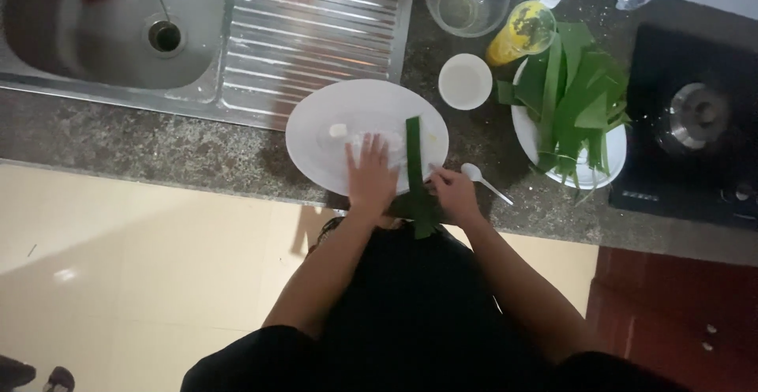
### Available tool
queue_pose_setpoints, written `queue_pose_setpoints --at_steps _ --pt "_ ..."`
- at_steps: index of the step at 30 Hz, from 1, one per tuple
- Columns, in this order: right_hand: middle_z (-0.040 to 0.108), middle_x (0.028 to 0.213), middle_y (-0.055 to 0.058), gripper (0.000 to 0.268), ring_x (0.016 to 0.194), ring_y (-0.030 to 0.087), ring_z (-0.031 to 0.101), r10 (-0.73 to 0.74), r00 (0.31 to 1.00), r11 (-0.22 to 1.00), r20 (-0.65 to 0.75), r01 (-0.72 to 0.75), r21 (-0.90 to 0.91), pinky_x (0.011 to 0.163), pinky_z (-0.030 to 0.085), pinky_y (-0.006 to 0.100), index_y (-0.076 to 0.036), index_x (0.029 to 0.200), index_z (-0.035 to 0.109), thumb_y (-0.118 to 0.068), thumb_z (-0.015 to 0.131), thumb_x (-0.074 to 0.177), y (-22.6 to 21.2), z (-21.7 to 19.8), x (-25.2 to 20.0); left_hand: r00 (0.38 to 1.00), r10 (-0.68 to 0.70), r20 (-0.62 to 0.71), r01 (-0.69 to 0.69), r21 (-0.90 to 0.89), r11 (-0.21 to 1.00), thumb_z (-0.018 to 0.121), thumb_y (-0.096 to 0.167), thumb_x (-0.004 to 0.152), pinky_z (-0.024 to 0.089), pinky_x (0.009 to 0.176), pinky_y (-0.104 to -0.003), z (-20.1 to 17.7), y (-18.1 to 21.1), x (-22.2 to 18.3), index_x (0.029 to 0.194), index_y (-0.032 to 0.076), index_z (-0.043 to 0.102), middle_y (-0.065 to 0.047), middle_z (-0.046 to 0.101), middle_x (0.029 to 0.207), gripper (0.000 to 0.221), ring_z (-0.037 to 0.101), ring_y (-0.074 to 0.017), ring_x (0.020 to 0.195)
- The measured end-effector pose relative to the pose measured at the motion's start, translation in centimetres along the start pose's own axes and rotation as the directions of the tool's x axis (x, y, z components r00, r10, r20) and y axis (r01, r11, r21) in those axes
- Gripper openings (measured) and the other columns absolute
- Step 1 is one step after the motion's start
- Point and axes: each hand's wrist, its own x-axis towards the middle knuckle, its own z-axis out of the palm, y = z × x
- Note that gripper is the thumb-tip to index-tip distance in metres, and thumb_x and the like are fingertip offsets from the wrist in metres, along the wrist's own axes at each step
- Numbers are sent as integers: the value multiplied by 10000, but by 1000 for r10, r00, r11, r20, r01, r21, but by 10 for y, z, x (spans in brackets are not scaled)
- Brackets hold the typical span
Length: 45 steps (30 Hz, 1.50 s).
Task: Shaping small dough balls and placing them onto leaves, occasionally adding a filling with a spoon.
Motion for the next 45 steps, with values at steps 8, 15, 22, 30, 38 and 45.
queue_pose_setpoints --at_steps 8,15,22,30,38,45 --pt "695 1143 273 379 968 355 721 48 999 995 -17 -47 83 823 581 440 11 1305 637 -189 645 983 32 6 27 915 90 -393 -41 131 991 490 386 1030 310 1123 -523 39 -78 12 1350 125 604 -130 551 1408 428 468 -290 1357" --pt "670 1268 206 391 1087 334 689 122 992 992 -13 -122 34 913 569 429 -70 1340 639 -237 654 986 0 3 -4 940 66 -335 12 225 974 672 357 920 514 844 -413 40 -113 55 1359 169 589 -120 603 1237 485 587 -287 1151" --pt "667 1261 236 367 1108 376 675 100 994 995 -49 -99 35 921 553 466 -53 1332 643 -192 642 993 -2 1 -10 950 72 -303 -64 36 997 622 246 985 512 873 -355 3 -104 46 1190 104 647 -93 615 1127 250 605 -249 1103" --pt "711 1126 252 351 1012 354 714 87 993 994 -80 -81 70 915 550 465 -23 1293 656 -177 644 978 -8 0 -16 832 327 -449 -247 227 942 615 205 1001 441 890 -369 -10 -106 37 957 83 678 -64 626 899 145 593 -211 939" --pt "707 1186 226 384 1105 390 673 84 991 996 -99 -84 3 941 532 479 -25 1287 662 -185 678 938 -19 4 -23 930 153 -336 -271 -341 900 494 389 1081 500 920 -391 1 -124 47 1144 54 671 -130 651 1030 384 639 -286 1006" --pt "728 1121 219 351 1047 348 714 95 992 995 -78 -94 17 918 543 446 -17 1294 654 -176 638 981 -28 9 -24 882 331 -335 -337 43 940 581 333 1030 517 880 -368 1 -92 37 1177 133 682 -64 662 1116 268 629 -233 1101"
